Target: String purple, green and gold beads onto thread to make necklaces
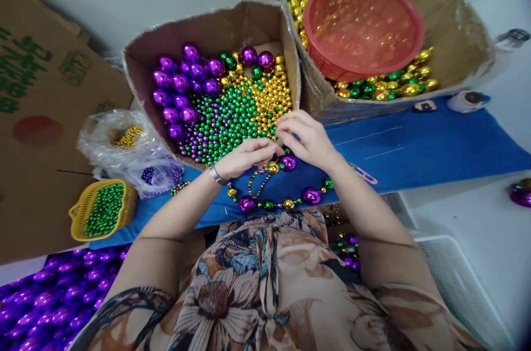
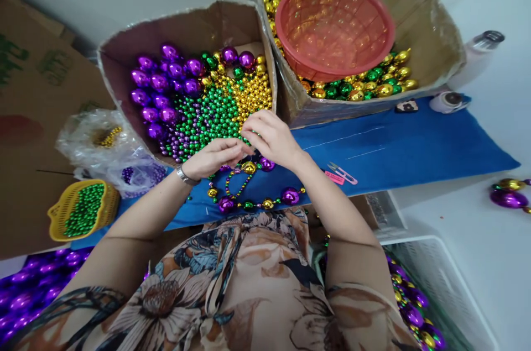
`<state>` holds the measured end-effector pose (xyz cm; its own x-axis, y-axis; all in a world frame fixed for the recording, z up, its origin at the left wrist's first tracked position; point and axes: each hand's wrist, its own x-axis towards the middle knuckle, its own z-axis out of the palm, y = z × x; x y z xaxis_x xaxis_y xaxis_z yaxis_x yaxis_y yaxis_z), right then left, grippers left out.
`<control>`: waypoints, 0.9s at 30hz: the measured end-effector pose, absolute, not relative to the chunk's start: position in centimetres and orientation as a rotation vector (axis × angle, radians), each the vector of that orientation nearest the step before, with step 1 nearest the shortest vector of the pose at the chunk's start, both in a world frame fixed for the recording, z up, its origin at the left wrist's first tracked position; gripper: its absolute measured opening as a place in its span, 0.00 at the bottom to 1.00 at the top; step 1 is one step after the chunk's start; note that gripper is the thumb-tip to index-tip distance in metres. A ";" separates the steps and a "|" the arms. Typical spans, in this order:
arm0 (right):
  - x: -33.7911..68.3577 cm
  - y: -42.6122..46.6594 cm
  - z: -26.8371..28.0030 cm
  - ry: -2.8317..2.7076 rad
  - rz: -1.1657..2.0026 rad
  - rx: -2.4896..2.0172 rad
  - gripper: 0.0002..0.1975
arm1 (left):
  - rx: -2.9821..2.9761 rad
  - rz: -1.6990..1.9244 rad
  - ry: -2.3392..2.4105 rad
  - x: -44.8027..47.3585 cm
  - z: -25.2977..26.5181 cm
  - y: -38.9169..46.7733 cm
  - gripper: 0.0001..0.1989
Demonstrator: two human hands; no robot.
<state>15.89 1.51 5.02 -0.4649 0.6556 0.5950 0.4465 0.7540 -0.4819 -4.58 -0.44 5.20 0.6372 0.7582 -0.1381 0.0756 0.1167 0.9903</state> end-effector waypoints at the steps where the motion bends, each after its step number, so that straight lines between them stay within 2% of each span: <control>1: 15.3 2.1 4.7 -2.139 0.338 -0.839 0.10 | 1.369 0.606 0.783 -4.5 5.1 -0.6 0.18; 6: 14.7 0.8 2.5 -1.877 0.380 -1.147 0.10 | 1.148 0.768 0.845 -4.4 4.6 -1.0 0.16; 8: 14.7 -1.0 1.4 -1.748 0.585 -1.202 0.11 | 1.110 0.777 0.846 -4.4 4.6 -1.1 0.15; 13: 13.2 -3.9 -0.8 -1.375 1.396 -1.039 0.18 | 1.097 0.769 0.833 -4.5 4.6 -0.9 0.14; 17: 12.8 -4.9 -1.2 -1.118 1.549 -1.050 0.20 | 1.077 0.780 0.851 -4.6 4.6 -0.7 0.14; 20: 13.9 -5.3 -1.1 -1.234 1.317 -1.170 0.20 | 1.062 0.785 0.869 -4.7 4.5 -0.7 0.13; 25: 16.5 -5.0 -0.8 -1.632 0.369 -1.465 0.20 | 1.010 0.751 0.854 -4.5 4.5 -0.8 0.13; 27: 16.6 -5.1 -0.6 -1.673 0.124 -1.426 0.19 | 0.976 0.746 0.852 -4.3 4.5 -0.8 0.12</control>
